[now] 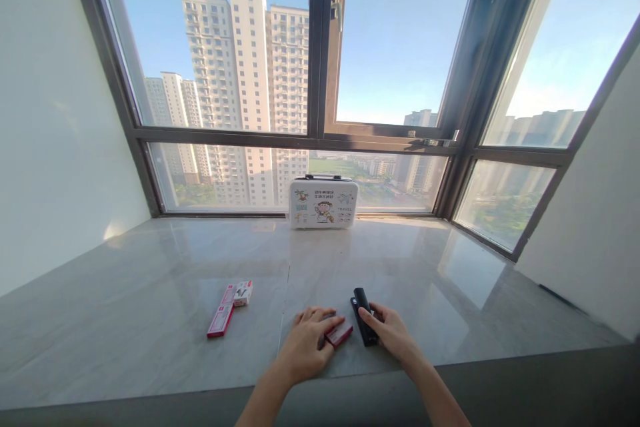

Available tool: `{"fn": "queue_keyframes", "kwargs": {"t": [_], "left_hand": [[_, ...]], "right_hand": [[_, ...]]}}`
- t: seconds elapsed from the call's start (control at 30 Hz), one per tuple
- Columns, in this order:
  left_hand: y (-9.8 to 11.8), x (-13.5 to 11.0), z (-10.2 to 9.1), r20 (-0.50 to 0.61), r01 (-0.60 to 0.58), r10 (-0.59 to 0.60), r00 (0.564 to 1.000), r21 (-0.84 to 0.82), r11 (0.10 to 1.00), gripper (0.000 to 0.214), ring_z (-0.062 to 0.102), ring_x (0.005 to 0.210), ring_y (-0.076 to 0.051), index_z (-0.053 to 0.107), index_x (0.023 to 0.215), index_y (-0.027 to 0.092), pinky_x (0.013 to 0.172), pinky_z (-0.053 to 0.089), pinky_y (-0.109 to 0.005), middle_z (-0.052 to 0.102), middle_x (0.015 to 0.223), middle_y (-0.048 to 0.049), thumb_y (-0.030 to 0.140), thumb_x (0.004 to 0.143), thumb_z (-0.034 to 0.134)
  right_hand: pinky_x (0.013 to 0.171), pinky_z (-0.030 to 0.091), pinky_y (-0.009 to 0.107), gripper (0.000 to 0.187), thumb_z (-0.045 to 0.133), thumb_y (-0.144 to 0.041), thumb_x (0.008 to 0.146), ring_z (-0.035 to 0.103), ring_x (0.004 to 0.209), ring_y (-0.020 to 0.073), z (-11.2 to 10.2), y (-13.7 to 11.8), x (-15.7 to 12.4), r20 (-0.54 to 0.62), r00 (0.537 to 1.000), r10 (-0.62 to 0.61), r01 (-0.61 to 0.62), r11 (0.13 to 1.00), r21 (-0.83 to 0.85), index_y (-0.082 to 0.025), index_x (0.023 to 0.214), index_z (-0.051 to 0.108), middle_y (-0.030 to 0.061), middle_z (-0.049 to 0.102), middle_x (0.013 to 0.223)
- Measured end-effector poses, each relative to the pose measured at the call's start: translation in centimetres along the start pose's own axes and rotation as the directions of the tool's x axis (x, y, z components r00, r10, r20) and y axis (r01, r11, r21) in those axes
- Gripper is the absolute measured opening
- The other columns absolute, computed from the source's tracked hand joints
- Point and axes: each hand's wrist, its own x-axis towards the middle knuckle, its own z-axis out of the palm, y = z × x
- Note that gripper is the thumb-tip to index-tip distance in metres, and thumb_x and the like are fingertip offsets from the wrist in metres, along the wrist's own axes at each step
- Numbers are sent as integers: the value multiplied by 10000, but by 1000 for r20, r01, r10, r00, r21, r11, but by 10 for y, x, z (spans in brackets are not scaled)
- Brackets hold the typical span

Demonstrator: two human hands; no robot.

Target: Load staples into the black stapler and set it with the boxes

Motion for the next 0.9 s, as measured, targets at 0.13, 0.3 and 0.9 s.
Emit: {"fn": "queue_keyframes", "kwargs": {"t": [0.13, 0.3, 0.9], "left_hand": [[-14, -17, -11, -86, 139, -132, 987, 72, 988, 484, 426, 1324, -310, 645, 1239, 400, 1101, 282, -455, 548, 1398, -11, 385, 756, 680], [-13, -23, -8, -131, 200, -196, 972, 19, 980, 703, 435, 1301, -329, 561, 1351, 316, 1083, 295, -437, 552, 1384, -71, 569, 718, 729], [2, -6, 17, -296, 168, -176, 939, -51, 984, 475, 570, 1121, -252, 538, 1215, 241, 974, 378, -359, 621, 1194, -71, 476, 817, 648]], "right_hand": [[387, 318, 215, 679, 612, -762, 792, 463, 452, 117, 17, -3, -10, 138, 990, 24, -32, 998, 61, -202, 1169, 686, 14, 595, 696], [357, 319, 199, 714, 586, -748, 832, 454, 417, 102, 39, 7, -7, 135, 991, -16, 5, 997, 82, -177, 1254, 654, 12, 604, 675], [315, 317, 201, 657, 563, -687, 904, 470, 364, 120, 43, 15, -10, 34, 997, -72, 69, 993, 98, -142, 1267, 623, -22, 545, 550]]}}
